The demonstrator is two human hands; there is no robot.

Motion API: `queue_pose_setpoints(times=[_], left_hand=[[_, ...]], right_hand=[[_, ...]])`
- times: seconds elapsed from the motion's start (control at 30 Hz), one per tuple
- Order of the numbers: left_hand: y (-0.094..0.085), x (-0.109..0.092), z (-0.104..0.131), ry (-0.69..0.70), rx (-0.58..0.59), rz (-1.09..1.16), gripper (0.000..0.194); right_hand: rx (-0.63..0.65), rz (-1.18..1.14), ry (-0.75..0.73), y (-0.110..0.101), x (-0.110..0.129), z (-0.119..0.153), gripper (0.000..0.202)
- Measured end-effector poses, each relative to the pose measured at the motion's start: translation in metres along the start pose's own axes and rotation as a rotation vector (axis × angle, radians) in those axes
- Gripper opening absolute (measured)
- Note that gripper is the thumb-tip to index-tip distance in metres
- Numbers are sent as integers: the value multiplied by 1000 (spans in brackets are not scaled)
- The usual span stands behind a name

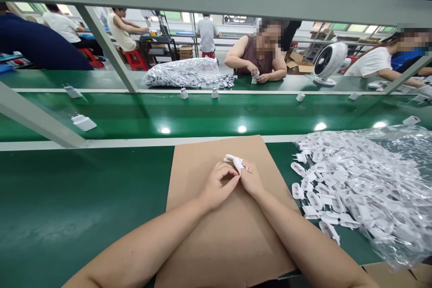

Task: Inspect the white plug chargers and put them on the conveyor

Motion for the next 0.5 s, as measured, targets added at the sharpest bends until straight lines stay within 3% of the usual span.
queue_pose_setpoints(times=[0.13,0.5], left_hand=[[-3,16,0,-98,-33,23,14],[-4,29,-1,-211,-46,126,27]], right_hand=[[18,-58,47,2,-7,0,61],[163,-39,-27,14,-1,2,55]])
Point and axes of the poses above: each hand's wrist, its own z-axis away from the middle knuckle, its own y-axis out of the palm, x = y × z, the point moved 10 cm from there along -z, towards the middle knuckle, and after that the axes turned 15 degrees about x, right-handed, at the moved point
